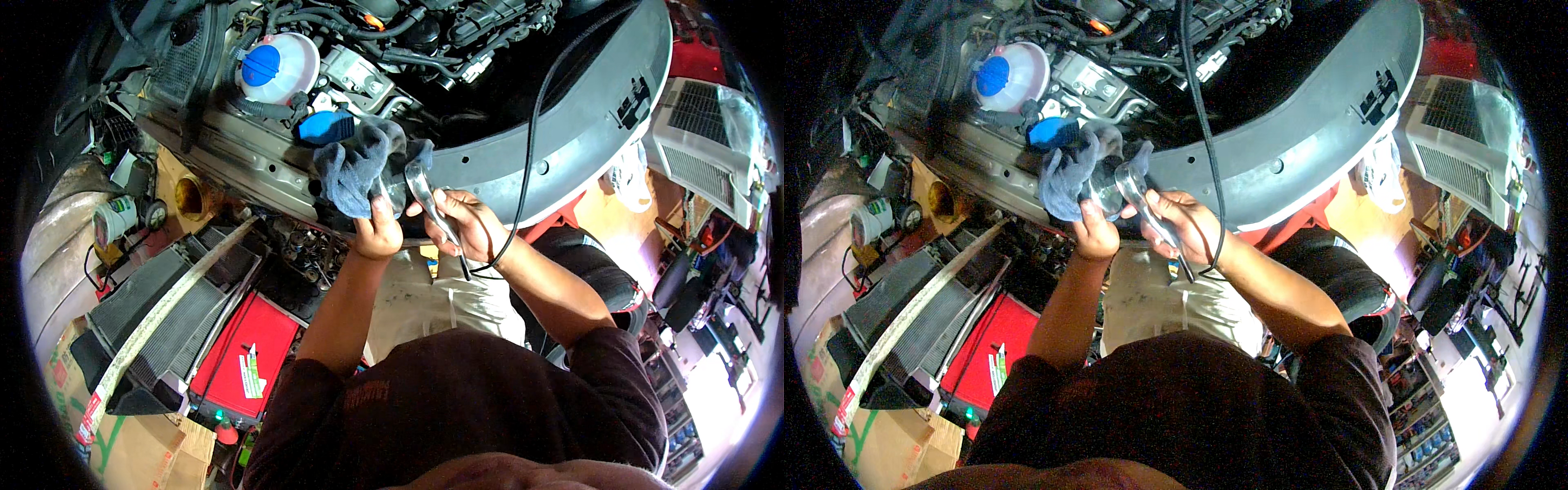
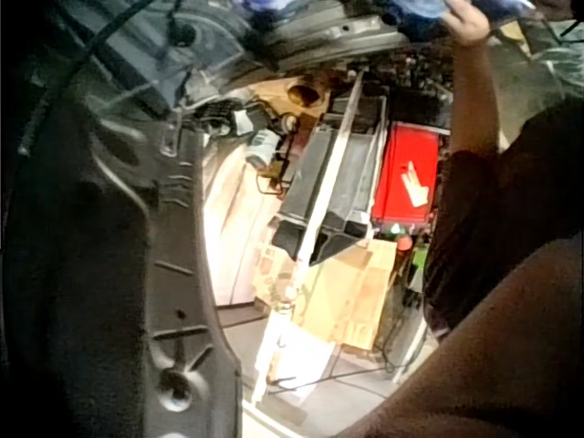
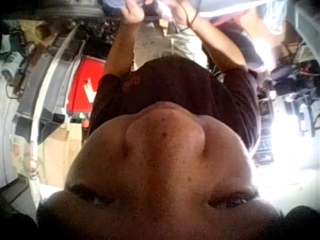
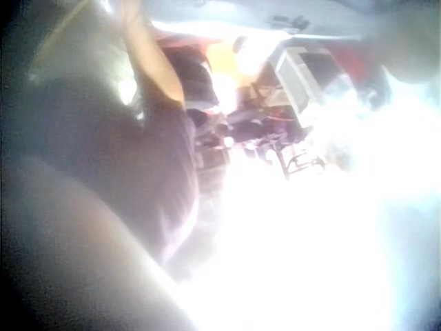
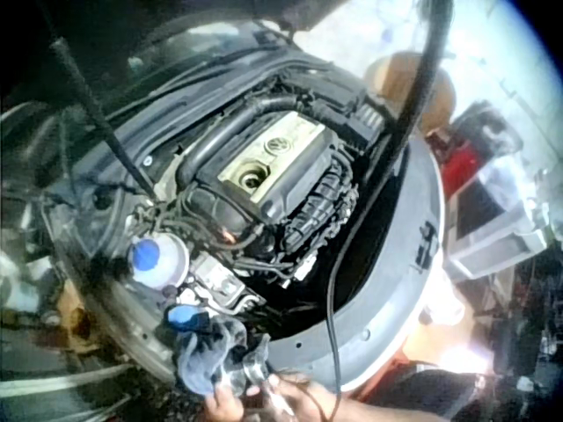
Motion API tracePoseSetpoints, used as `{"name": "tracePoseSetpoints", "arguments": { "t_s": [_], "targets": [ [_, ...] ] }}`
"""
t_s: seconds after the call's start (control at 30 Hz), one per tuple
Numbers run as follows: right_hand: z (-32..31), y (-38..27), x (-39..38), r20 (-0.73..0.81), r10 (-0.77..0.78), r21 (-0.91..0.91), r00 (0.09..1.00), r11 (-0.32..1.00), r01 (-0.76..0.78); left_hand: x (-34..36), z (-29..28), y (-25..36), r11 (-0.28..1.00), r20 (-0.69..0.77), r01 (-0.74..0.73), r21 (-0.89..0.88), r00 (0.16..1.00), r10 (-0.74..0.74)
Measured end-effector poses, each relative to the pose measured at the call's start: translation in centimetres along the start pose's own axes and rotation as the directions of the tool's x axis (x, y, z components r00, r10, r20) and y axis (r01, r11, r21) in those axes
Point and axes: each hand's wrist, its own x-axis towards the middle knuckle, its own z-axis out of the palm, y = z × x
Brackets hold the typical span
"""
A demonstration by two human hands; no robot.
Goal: The person wipes components in a car engine bay with a cloth, applies spray from a can to specific parts, and handles electrical connectors and wiring by hand.
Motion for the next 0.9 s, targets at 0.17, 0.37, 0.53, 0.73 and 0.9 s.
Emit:
{"name": "tracePoseSetpoints", "arguments": {
  "t_s": [0.17,0.37,0.53,0.73,0.9],
  "targets": [
    [-0.7,-2.8,-0.4,-0.035,0.012,-0.363,0.999,0.932,-0.024,2.7,1.4,5.5,0.825,0.117,0.404,-0.395,0.913,-0.392],
    [-1.5,-8.5,0.3,0.111,-0.172,-0.981,0.979,0.137,0.135,5.1,0.4,4.2,0.262,0.379,0.872,-0.413,0.427,-0.821],
    [-2.9,-8.2,0.7,0.101,-0.382,-0.901,0.919,0.357,0.247,8.2,-0.6,5.3,0.27,0.458,0.885,-0.38,0.433,-0.776],
    [-4.4,-10.9,1.8,-0.241,-0.55,-0.826,0.8,0.549,0.128,12.9,-6.9,9.9,0.588,0.485,0.492,0.643,0.332,-0.809],
    [-4.7,-11.4,4.9,-0.404,-0.585,-0.655,0.703,0.722,0.224,19.1,-7.5,11.8,0.664,0.21,0.391,0.637,0.741,-0.638]
  ]
}}
